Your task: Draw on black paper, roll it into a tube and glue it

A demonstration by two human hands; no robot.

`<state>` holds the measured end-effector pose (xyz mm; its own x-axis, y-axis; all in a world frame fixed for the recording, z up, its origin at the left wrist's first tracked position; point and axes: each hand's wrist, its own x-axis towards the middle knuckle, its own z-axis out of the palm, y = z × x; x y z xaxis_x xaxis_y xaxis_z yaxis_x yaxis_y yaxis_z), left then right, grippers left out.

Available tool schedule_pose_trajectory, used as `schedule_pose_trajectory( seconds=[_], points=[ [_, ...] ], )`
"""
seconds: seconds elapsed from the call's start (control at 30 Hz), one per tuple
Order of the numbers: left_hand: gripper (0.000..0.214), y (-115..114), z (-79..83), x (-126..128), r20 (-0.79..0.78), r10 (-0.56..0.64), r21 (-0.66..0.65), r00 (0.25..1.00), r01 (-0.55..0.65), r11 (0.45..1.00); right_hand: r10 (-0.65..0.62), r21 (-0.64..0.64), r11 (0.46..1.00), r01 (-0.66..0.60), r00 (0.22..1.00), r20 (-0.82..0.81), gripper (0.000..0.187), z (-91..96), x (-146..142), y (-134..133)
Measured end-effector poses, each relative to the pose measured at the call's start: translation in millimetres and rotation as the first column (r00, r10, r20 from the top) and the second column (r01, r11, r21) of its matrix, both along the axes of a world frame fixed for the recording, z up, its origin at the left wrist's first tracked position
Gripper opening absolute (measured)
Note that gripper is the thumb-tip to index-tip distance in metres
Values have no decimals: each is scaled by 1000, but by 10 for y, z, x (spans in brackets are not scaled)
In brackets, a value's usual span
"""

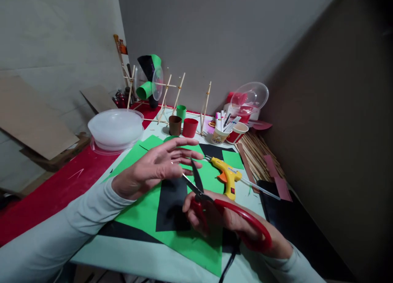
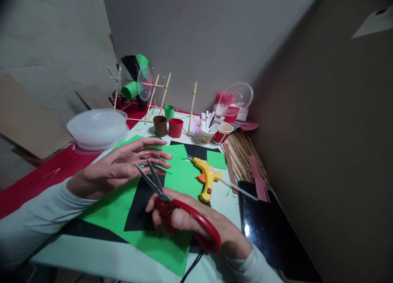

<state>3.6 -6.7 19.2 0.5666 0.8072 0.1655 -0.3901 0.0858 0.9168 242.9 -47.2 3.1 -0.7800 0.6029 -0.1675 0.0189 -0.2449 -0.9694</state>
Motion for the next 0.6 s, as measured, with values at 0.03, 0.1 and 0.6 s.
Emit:
schedule_pose_trajectory(
  seconds=[0.03,0.1,0.6],
  points=[
    [67,-7,-15,10,-17,-9,1,1000,9,1000,28,-23,999,-28,999,17,65,-15,-2,8],
    [64,-21,-32,22,-88,-1,19,996,3,1000,81,-46,996,-79,996,41,60,-14,-9,11],
    [33,-13,-9,-37,-410,293,272,864,-191,943,101,164,979,-119,989,111,65,116,3,81]
  ],
)
